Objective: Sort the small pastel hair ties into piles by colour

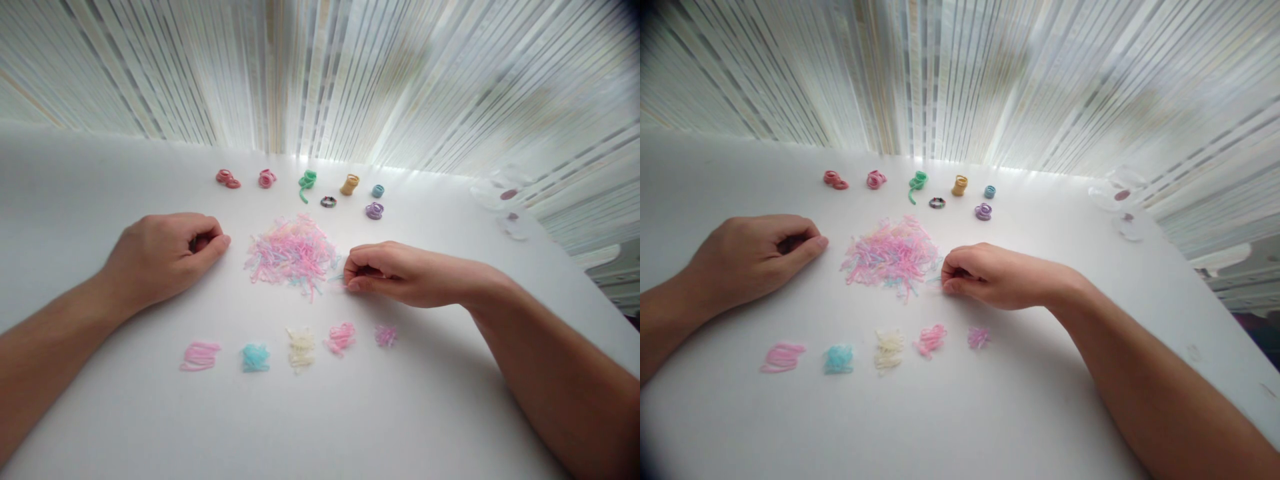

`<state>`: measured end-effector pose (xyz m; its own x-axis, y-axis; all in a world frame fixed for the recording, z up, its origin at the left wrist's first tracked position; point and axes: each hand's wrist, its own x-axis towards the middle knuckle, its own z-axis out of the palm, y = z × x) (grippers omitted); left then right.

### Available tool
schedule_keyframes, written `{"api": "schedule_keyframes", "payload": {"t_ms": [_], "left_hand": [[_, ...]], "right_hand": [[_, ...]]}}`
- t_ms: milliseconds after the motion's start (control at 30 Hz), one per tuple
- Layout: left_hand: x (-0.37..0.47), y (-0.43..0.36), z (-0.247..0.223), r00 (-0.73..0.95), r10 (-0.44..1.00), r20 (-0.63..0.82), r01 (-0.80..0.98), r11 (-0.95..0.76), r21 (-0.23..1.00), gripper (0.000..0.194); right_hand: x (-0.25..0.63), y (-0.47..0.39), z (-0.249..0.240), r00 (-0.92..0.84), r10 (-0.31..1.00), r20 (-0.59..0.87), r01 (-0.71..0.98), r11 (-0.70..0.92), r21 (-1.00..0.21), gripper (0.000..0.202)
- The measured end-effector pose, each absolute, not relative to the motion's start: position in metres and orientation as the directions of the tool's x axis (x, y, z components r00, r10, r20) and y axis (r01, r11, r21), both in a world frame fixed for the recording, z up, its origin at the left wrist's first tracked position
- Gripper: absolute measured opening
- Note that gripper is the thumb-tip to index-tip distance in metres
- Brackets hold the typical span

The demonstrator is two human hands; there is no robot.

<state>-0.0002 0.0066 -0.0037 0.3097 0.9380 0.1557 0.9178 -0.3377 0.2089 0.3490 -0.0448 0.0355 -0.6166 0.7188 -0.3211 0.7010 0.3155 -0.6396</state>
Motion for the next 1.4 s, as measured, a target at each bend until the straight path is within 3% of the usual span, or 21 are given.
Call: {"api": "schedule_keyframes", "payload": {"t_ms": [1067, 1400], "left_hand": [[-0.002, 0.008, -0.006, 0.310, 0.934, 0.176, 0.919, -0.342, 0.196, 0.038], [0.000, 0.006, -0.003, 0.310, 0.939, 0.150, 0.919, -0.336, 0.206, 0.038]], "right_hand": [[0.349, -0.045, 0.036, -0.588, 0.731, -0.347, 0.724, 0.285, -0.628, 0.021], [0.336, -0.070, 0.062, -0.561, 0.719, -0.410, 0.794, 0.329, -0.510, 0.018]]}}
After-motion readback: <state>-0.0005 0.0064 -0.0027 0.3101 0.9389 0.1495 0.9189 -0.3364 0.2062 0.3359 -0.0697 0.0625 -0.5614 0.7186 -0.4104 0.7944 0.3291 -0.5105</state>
